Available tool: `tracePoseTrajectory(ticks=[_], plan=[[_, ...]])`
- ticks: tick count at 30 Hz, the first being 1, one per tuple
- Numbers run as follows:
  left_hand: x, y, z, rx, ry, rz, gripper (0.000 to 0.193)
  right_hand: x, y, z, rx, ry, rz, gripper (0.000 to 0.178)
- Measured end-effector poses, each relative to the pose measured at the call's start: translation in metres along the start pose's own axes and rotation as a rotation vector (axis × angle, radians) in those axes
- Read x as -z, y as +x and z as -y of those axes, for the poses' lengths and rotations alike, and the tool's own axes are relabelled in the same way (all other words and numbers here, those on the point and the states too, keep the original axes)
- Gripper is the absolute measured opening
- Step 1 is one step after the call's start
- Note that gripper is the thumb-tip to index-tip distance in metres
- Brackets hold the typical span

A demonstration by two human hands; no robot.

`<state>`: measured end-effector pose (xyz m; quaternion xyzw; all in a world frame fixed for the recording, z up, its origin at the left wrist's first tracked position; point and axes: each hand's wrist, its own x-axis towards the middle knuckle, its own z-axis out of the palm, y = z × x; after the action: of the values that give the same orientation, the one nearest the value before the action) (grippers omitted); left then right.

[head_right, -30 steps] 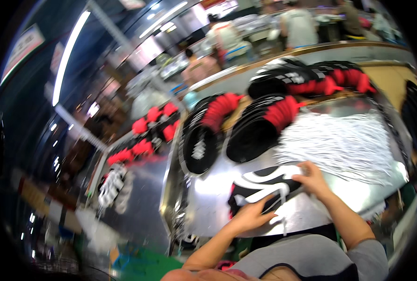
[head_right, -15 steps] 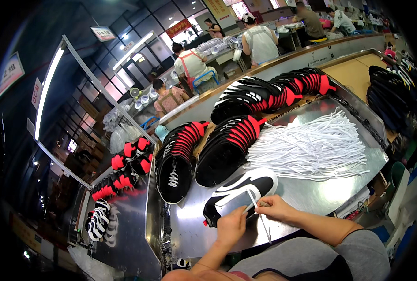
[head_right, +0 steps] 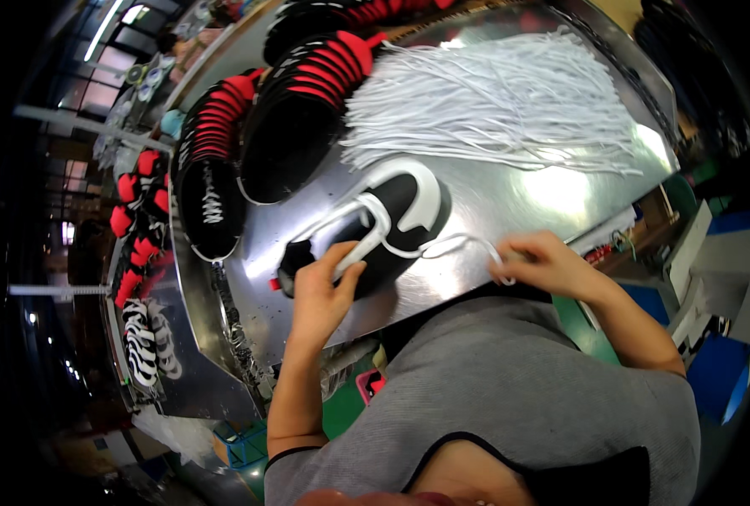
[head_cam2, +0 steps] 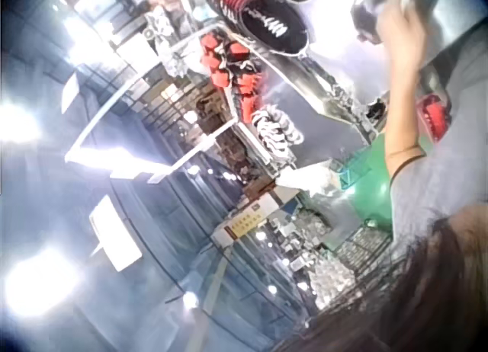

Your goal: The person laces the upper part of a black and white shoe by hand, threading a white lace through the eyelets and pulling it tight, then arranges a stack of shoe uppers on a metal table.

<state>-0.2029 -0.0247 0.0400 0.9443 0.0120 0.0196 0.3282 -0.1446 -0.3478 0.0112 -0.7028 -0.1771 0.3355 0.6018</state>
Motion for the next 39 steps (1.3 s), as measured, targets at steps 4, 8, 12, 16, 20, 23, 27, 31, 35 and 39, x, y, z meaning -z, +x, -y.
tracePoseTrajectory(ticks=[4,8,12,16,20,23,27,31,35,39], plan=[[-0.028,0.003,0.013,0.063,0.048,0.125,0.025,-0.026,0.056,0.041,-0.031,0.043,-0.06,0.01],[-0.02,0.009,-0.004,0.027,0.058,0.15,0.024,-0.036,0.108,0.024,0.165,0.172,-0.015,0.014],[-0.014,0.02,-0.021,-0.03,0.046,0.134,0.026,-0.036,0.131,0.036,0.195,0.22,-0.013,0.014],[-0.02,0.038,-0.029,0.017,0.148,0.19,0.025,-0.04,0.147,0.041,0.284,0.188,-0.006,0.015],[-0.037,0.051,-0.021,0.09,0.17,0.229,0.027,-0.042,0.155,0.029,0.304,0.203,-0.063,0.02],[-0.04,0.051,-0.018,0.13,0.144,0.221,0.028,-0.038,0.145,0.017,0.247,0.122,-0.198,0.026],[-0.042,0.05,-0.01,0.183,0.091,0.217,0.028,-0.028,0.105,0.019,0.085,-0.048,-0.05,0.022],[-0.042,0.053,-0.01,0.171,0.07,0.216,0.029,-0.038,0.085,0.002,0.083,-0.195,0.018,0.018],[-0.043,0.051,-0.009,0.155,0.061,0.211,0.029,-0.04,0.088,-0.002,0.11,-0.284,-0.019,0.016],[-0.044,0.049,-0.009,0.14,-0.057,0.231,0.022,-0.043,0.095,-0.001,0.111,-0.448,-0.023,0.014]])
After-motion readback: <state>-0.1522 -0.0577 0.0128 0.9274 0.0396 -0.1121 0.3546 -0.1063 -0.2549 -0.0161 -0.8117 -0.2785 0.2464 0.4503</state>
